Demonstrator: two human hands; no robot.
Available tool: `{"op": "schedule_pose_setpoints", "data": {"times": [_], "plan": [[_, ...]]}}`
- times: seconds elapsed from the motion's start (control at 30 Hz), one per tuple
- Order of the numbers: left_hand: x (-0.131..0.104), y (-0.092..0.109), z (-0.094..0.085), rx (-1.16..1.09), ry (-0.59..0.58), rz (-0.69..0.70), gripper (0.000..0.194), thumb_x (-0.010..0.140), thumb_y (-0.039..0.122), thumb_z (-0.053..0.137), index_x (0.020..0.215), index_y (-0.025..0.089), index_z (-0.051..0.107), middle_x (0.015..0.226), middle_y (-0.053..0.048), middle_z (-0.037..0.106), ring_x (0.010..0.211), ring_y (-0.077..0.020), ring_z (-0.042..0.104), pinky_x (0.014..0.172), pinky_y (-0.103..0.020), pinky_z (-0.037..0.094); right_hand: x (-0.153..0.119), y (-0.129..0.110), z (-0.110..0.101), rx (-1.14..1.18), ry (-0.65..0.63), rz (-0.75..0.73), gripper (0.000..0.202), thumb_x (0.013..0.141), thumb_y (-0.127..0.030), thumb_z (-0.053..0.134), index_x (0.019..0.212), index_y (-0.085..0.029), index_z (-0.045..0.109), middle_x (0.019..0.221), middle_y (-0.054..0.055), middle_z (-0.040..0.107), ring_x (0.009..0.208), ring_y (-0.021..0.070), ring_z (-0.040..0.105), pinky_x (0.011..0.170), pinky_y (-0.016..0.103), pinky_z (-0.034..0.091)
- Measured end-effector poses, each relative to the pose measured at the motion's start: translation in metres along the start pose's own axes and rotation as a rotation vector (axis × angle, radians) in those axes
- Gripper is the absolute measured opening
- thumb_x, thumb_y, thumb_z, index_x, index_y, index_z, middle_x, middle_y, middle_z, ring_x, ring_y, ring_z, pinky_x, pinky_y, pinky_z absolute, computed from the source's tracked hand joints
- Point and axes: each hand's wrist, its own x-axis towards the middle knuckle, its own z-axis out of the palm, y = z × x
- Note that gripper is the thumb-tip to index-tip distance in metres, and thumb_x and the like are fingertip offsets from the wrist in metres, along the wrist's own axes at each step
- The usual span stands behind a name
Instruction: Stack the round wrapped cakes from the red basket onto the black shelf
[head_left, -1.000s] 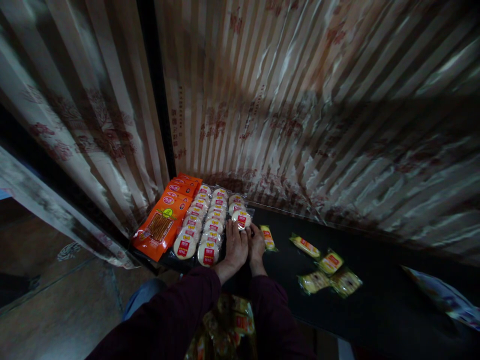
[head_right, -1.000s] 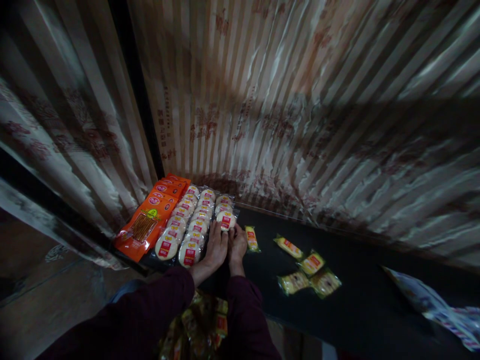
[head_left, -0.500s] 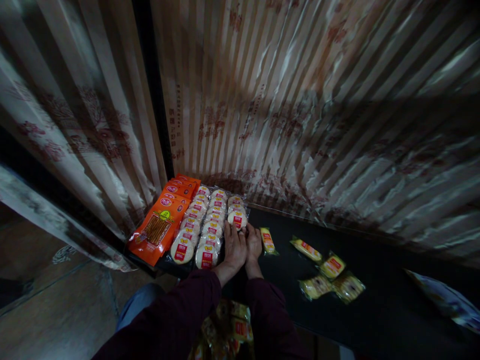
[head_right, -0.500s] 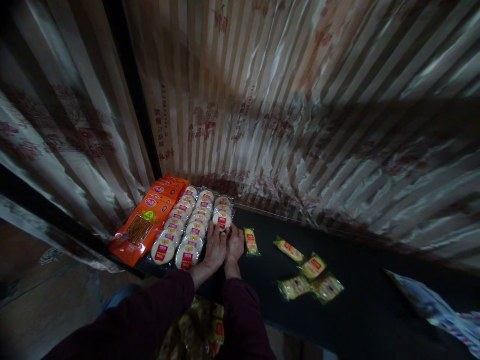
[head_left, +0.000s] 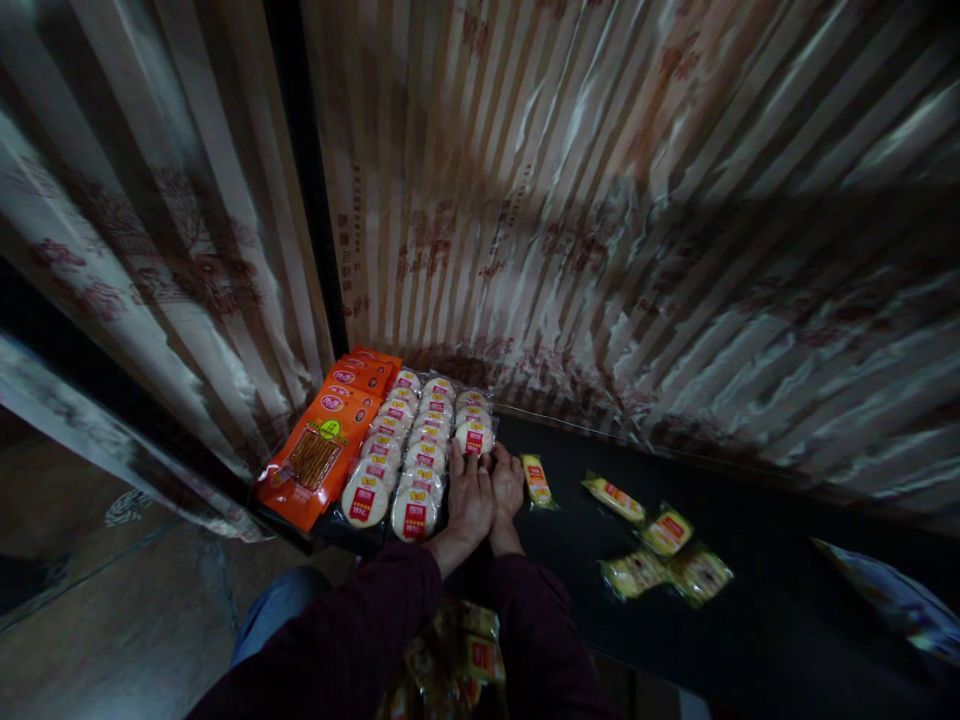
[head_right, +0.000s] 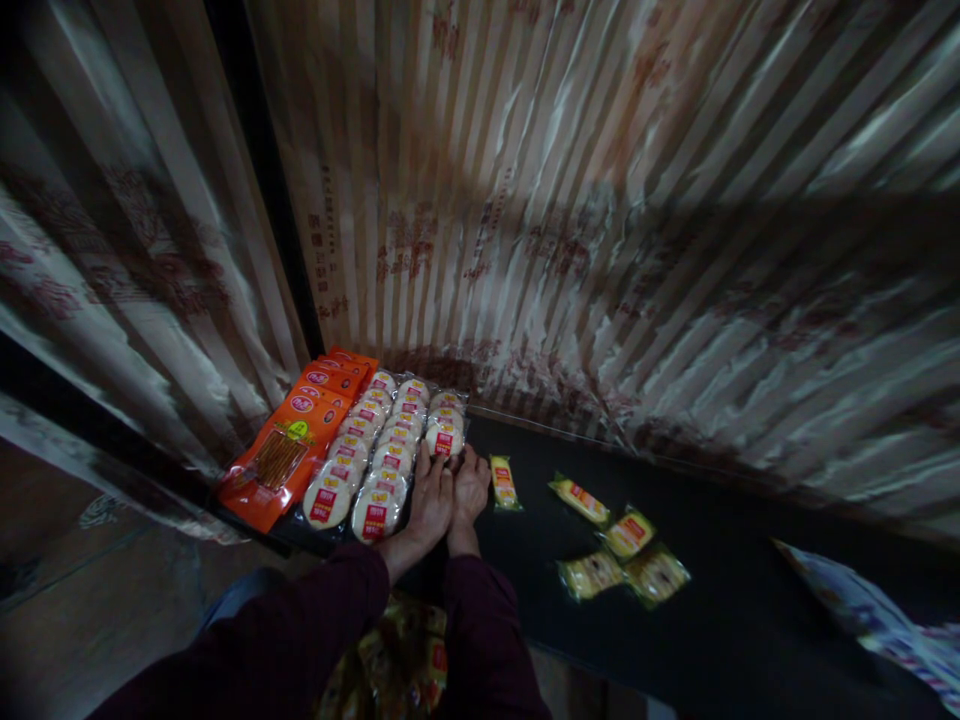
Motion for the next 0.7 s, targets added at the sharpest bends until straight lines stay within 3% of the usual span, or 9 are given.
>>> {"op": "schedule_pose_setpoints", "data": {"times": [0.13,0.3,0.57,0.7], "plan": [[0.0,0.002,-0.003,0.047,-0.048,0.03,0.053,0.09,0.024,0.032,0.137,0.002,0.043,0.155,-0.017,0.024,0.146,-0.0233,0.013,0.122,-0.038,0.012,-0.001,0.001,0.001,-0.005,-0.012,-0.002,0.043,0.084,-0.036,0.041,0.119,-0.02,0.06,0.099,0.011,0.056,0.1,0.0279,0.049,0.084,0.037,0.039],[0.001,-0.003,-0.004,0.064,-0.046,0.067,0.052,0.09,0.025,0.033,0.136,0.008,0.047,0.153,-0.012,0.031,0.146,-0.0235,0.015,0.121,-0.043,0.013,-0.001,0.003,0.004,0.044,0.014,0.0,0.039,0.083,-0.036,0.043,0.116,-0.023,0.061,0.099,0.01,0.057,0.102,0.0265,0.049,0.086,0.035,0.039],[-0.01,0.005,-0.007,0.101,-0.085,0.08,0.053,0.091,0.026,0.028,0.135,0.004,0.047,0.154,-0.015,0.029,0.146,-0.0238,0.012,0.121,-0.043,0.013,-0.003,0.01,0.003,0.055,-0.006,-0.024,0.046,0.08,-0.033,0.042,0.119,-0.015,0.058,0.107,0.015,0.059,0.106,0.0283,0.05,0.094,0.041,0.039],[-0.02,0.009,-0.009,0.1,-0.078,0.073,0.05,0.091,0.026,0.029,0.13,0.007,0.054,0.151,-0.013,0.035,0.146,-0.0241,0.012,0.121,-0.045,0.014,-0.009,0.017,0.002,0.114,-0.022,-0.046,0.049,0.075,-0.027,0.042,0.12,-0.013,0.055,0.11,0.016,0.06,0.105,0.0271,0.052,0.095,0.043,0.042]]}}
